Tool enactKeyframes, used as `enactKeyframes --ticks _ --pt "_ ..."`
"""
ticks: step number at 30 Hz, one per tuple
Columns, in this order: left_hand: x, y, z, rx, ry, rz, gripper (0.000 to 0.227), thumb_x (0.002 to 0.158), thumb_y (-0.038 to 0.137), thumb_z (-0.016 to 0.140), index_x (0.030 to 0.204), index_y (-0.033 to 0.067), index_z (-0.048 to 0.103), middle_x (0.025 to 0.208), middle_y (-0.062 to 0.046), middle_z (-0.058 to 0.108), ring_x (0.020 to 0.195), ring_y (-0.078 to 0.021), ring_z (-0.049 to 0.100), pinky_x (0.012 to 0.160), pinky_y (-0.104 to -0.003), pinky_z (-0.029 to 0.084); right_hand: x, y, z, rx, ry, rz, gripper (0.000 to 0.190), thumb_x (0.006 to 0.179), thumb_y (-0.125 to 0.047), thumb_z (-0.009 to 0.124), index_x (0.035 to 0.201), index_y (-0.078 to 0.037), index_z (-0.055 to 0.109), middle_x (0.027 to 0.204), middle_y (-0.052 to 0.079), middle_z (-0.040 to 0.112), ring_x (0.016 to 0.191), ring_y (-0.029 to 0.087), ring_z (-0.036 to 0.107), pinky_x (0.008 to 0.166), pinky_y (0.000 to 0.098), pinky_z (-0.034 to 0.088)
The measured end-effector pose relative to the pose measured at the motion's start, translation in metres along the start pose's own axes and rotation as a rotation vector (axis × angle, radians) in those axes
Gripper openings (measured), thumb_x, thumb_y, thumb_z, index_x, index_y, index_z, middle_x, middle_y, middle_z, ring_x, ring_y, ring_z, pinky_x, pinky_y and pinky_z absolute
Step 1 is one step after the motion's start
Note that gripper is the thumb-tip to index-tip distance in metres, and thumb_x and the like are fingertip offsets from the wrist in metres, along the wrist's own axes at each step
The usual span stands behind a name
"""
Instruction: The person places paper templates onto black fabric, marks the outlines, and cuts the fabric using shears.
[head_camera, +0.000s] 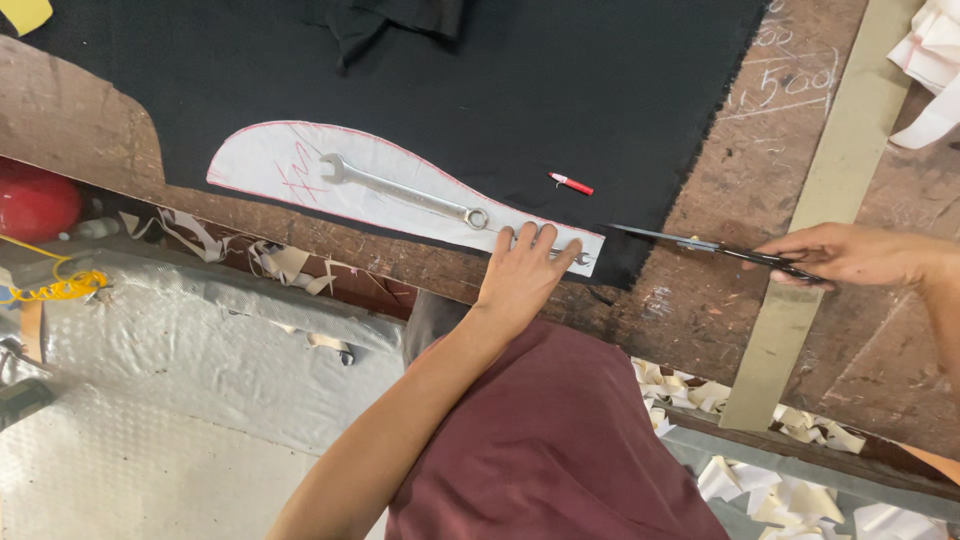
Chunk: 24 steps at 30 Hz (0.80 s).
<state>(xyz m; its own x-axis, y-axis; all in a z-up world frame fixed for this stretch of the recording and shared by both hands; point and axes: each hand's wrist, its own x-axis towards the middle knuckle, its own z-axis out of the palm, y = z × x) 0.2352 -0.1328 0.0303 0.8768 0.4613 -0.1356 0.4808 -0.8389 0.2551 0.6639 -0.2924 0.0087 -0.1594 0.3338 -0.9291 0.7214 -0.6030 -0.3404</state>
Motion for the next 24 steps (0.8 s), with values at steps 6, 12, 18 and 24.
enactKeyframes --ticks 6,12,18,24 --pt "-0.006 -0.002 0.001 0.014 0.081 0.033 0.05 0.085 0.014 0.066 0.135 0.0153 0.063 0.111 -0.008 0.056 0.11 -0.0272 0.054 0.1 -0.049 0.043 0.007 -0.006 -0.002 -0.027 -0.018 -0.081 0.058 0.085 -0.043 0.071 0.141 -0.028 0.062 0.134 0.001 0.066 0.126 0.019 0.059 0.109 0.0385 0.049" --pt "-0.013 -0.005 0.005 -0.002 0.127 0.068 0.046 0.086 0.013 0.065 0.132 0.0089 0.064 0.117 -0.011 0.058 0.115 -0.0283 0.055 0.102 -0.047 0.042 -0.004 -0.045 0.002 0.019 -0.022 0.072 0.054 0.085 -0.049 0.074 0.134 -0.028 0.07 0.138 -0.002 0.072 0.131 0.017 0.063 0.112 0.0416 0.047" --pt "-0.014 -0.006 0.007 -0.007 0.156 0.063 0.045 0.086 0.015 0.064 0.13 0.0072 0.065 0.123 -0.013 0.058 0.118 -0.0294 0.054 0.104 -0.047 0.042 -0.004 -0.063 0.01 0.038 0.026 -0.107 0.053 0.084 -0.049 0.076 0.13 -0.024 0.073 0.132 0.002 0.07 0.124 0.016 0.066 0.105 0.0398 0.049" --pt "-0.014 -0.008 0.008 -0.026 0.177 0.061 0.042 0.087 0.016 0.063 0.128 0.0077 0.066 0.123 -0.013 0.059 0.12 -0.0298 0.054 0.106 -0.048 0.042 -0.001 -0.066 0.02 0.126 -0.032 0.054 0.051 0.093 -0.041 0.076 0.141 -0.023 0.072 0.097 0.023 0.069 0.081 0.026 0.055 0.074 0.042 0.05"
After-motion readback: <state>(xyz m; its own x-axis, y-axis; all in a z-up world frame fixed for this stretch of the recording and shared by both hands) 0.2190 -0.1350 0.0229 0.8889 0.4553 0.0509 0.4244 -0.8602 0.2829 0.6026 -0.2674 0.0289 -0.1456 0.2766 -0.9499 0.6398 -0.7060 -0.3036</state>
